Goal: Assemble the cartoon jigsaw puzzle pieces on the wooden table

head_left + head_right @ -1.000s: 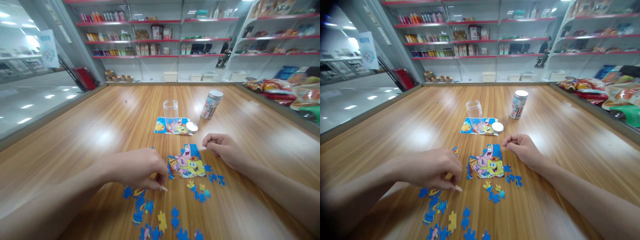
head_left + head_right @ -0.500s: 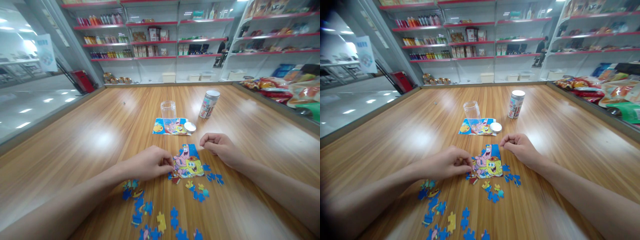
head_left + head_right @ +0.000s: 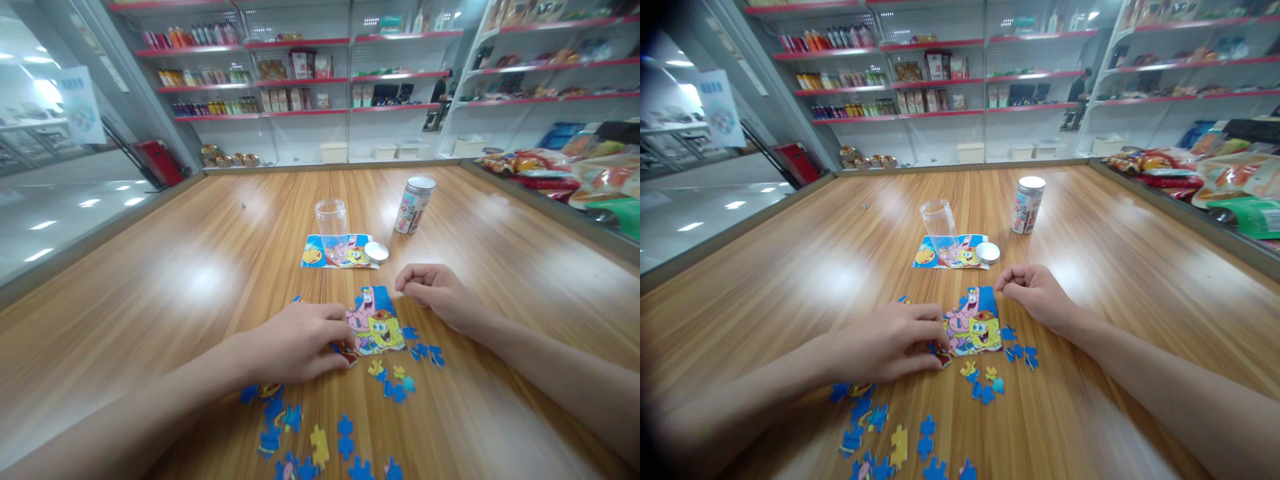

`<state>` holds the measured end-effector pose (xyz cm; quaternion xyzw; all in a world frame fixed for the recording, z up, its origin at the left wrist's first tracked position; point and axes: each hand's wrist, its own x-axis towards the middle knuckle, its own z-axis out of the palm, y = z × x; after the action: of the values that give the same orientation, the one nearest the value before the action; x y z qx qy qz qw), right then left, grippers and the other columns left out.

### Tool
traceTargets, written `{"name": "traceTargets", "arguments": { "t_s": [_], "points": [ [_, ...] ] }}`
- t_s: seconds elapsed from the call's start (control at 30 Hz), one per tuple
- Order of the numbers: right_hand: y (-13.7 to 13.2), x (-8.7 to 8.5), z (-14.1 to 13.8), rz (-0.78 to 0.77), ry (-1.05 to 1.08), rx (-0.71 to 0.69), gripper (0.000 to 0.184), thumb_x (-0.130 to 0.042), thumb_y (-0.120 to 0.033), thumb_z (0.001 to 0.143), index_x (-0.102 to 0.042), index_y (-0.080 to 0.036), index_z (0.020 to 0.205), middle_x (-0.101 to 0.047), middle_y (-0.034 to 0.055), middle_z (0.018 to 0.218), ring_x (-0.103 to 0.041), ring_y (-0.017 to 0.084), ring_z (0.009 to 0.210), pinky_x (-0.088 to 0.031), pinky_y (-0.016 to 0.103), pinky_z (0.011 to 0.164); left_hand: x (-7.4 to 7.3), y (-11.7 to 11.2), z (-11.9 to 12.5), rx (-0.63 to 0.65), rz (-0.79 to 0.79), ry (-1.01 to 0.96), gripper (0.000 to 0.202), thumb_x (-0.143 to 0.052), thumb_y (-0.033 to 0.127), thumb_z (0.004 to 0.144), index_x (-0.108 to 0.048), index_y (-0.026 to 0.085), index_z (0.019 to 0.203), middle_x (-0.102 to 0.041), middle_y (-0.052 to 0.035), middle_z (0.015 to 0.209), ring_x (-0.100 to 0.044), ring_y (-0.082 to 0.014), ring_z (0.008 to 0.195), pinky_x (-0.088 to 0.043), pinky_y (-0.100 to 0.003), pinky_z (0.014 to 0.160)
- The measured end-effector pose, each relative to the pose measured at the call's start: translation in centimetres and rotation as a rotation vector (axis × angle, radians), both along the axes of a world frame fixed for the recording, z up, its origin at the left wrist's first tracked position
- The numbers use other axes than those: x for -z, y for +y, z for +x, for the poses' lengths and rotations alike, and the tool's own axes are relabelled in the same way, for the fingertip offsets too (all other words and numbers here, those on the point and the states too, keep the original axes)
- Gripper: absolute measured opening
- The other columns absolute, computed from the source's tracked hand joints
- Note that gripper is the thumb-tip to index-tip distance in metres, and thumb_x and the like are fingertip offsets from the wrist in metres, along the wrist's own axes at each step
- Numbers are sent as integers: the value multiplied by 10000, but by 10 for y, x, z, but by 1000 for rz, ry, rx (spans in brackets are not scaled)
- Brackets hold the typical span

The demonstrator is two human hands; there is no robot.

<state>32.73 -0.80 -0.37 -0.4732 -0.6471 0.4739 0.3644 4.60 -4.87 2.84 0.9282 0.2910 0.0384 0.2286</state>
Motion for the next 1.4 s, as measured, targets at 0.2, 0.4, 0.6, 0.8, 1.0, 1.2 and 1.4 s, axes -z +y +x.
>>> {"name": "traceTargets", "arguments": {
  "t_s": [0.2,0.4,0.6,0.8,1.0,1.2,1.4],
  "points": [
    [0,0,-1,17,-16,3,107,-602,-254,784,-656,-162,771,-430,-64,505,-291,68,439,-173,248,443,-4,0,-2,34,89,16,209,-543,263,968,-648,281,1148,-607,-33,1095,-615,-142,849,-452,-264,695],
    [0,4,1,83,-68,-54,121,-598,-255,820,-667,-168,774,-601,16,668,-493,128,601,-304,260,526,-3,-2,0,-45,149,90,367,-645,512,885,-617,220,1106,-603,-50,1074,-620,-189,830,-456,-309,664],
    [-3,9,1,154,-157,-137,145,-557,-234,866,-673,-159,823,-555,3,653,-463,124,593,-305,259,530,0,-7,7,-27,130,103,143,-616,312,899,-631,224,1011,-625,-21,1087,-643,-179,863,-465,-300,689],
    [-10,5,-3,206,-234,-222,150,-549,-213,880,-677,-136,862,-400,-62,535,-344,88,495,-266,243,490,1,-5,5,-87,211,124,190,-600,360,901,-630,194,990,-612,-39,1035,-624,-178,805,-448,-305,647],
    [-9,7,-3,210,-235,-219,152,-549,-215,888,-683,-144,869,-415,-61,537,-352,85,494,-267,237,485,1,-3,3,-91,233,140,287,-609,452,910,-622,188,1021,-598,-52,1030,-611,-171,783,-433,-297,632],
    [-10,7,-3,212,-227,-222,138,-562,-214,875,-682,-149,858,-402,-62,536,-344,83,493,-266,234,481,4,-2,1,-82,209,83,197,-588,378,934,-625,196,999,-602,-44,1016,-609,-161,796,-437,-286,652],
    [-10,9,-4,213,-243,-217,148,-563,-221,878,-692,-150,872,-412,-60,533,-347,84,489,-259,237,475,10,-4,1,-22,235,-1,170,-577,342,949,-669,199,960,-622,-46,992,-598,-133,741,-429,-269,613]
  ]
}}
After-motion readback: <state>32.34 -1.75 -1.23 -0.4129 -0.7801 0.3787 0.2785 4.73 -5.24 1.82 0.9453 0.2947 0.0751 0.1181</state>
